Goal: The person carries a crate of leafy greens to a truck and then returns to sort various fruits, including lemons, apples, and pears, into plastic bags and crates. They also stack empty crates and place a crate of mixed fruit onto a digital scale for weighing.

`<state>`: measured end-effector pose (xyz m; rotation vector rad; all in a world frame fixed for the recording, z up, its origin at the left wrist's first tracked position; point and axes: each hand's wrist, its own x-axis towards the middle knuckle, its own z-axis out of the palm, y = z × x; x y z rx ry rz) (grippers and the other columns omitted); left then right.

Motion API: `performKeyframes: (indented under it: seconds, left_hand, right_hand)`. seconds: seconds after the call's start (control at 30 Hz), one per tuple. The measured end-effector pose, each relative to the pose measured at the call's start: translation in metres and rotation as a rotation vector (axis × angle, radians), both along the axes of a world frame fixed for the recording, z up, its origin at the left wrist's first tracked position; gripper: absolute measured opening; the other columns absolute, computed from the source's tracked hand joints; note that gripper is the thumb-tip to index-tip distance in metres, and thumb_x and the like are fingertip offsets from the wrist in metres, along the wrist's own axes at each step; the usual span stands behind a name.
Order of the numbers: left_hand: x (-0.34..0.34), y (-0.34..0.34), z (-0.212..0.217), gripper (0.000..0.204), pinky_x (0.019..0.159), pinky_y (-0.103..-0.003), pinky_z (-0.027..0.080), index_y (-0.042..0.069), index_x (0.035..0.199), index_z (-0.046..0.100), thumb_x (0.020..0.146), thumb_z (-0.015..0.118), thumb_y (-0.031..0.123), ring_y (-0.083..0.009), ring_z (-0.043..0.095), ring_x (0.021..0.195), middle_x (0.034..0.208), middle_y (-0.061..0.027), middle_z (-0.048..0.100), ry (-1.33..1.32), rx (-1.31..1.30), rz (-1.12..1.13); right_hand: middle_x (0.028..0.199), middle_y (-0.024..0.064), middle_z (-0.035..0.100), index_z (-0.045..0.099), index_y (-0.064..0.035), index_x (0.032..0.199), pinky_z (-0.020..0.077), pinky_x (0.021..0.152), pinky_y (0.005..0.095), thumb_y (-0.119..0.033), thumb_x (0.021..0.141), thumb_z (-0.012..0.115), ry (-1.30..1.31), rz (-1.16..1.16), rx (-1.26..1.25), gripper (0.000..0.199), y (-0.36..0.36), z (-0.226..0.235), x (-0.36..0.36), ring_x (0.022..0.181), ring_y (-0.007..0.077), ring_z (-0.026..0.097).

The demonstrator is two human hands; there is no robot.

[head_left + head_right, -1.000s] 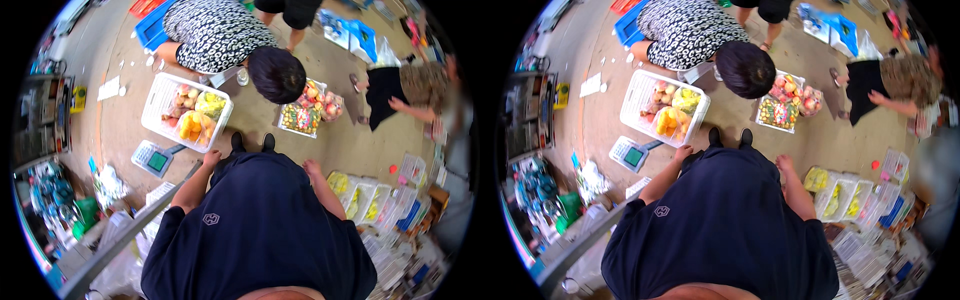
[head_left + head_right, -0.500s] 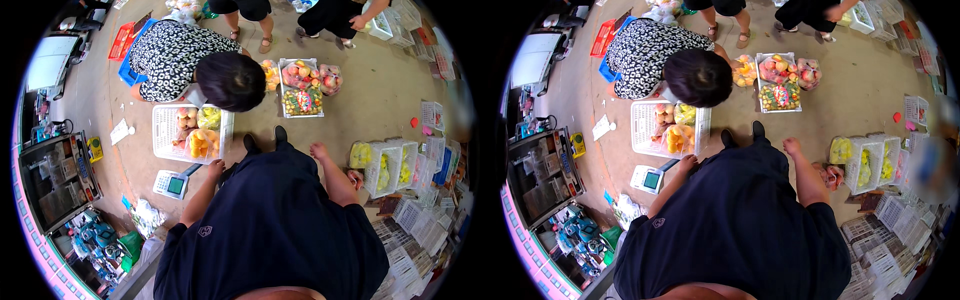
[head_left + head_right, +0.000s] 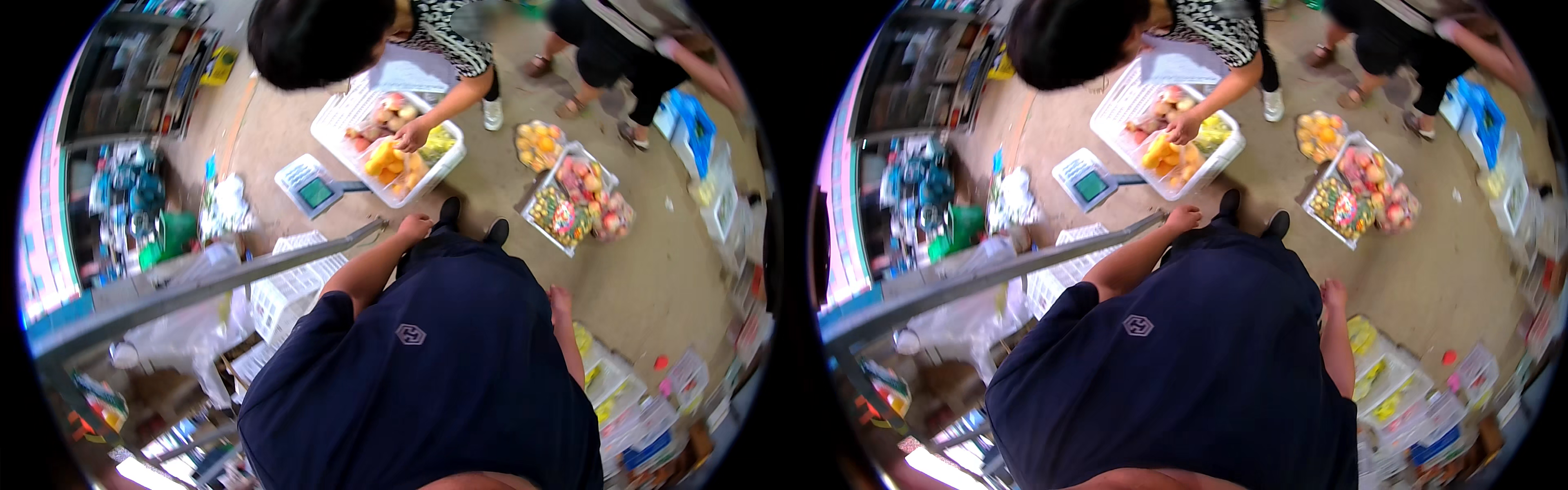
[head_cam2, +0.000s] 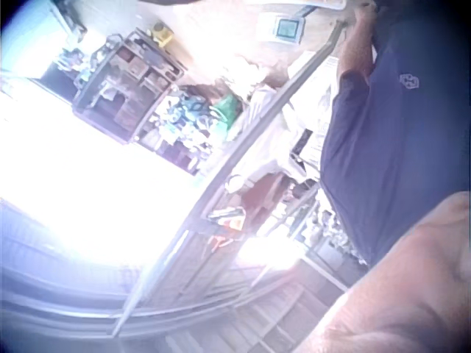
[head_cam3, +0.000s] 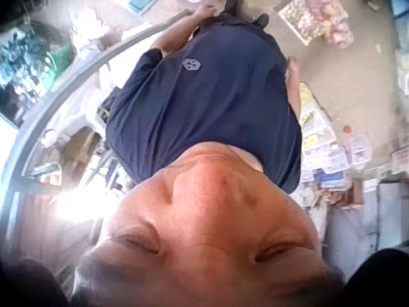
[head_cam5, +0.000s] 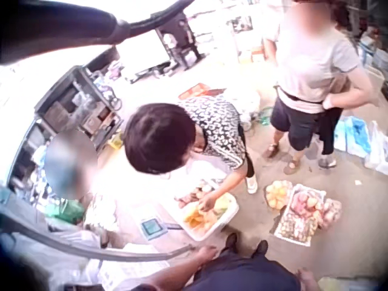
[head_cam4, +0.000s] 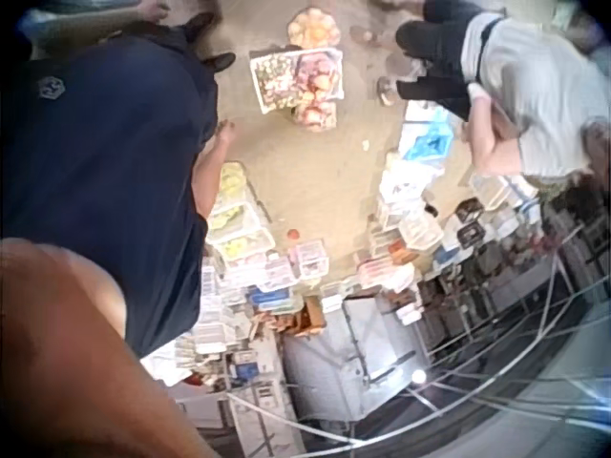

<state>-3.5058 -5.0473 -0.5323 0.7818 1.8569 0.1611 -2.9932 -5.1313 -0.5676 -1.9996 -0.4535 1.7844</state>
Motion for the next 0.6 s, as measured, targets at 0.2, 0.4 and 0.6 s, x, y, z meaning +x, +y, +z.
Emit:
performKeyframes:
  seconds: [0.2,0.4,0.6]
  left_hand:
    - [0.008,-0.018,0.019,0.034,0.087,-0.037,0.048,0.006,0.100,0.069,0.077,0.061,0.030,-0.0311,0.063,0.097,0.101,-0.0183,0.066,0.081,-0.025,0.078]
    - [0.006,-0.050,0.024,0.035,0.087,-0.038,0.048,0.006,0.098,0.069,0.076,0.062,0.032,-0.0314,0.063,0.096,0.100,-0.0175,0.066,0.131,-0.050,0.142]
    - [0.009,-0.066,0.015,0.035,0.088,-0.038,0.048,0.006,0.100,0.069,0.076,0.063,0.032,-0.0310,0.062,0.099,0.103,-0.0177,0.066,0.090,-0.073,0.253]
  right_hand:
    - [0.073,0.0042,0.058,0.054,-0.0051,0.093,0.0416,0.044,0.0272,-0.025,0.092,0.052,-0.026,0.099,-0.019,0.020,0.033,0.017,0.022,0.055,0.0133,0.054]
    - [0.085,0.0058,0.062,0.053,-0.0044,0.107,0.0472,0.056,0.0288,-0.027,0.092,0.053,-0.197,0.324,-0.060,0.027,0.086,0.065,-0.004,0.071,0.0169,0.061]
    - [0.092,0.0105,0.063,0.051,-0.0019,0.112,0.0521,0.062,0.0320,-0.028,0.093,0.054,-0.197,0.437,-0.031,0.032,0.111,0.068,-0.010,0.078,0.0231,0.064]
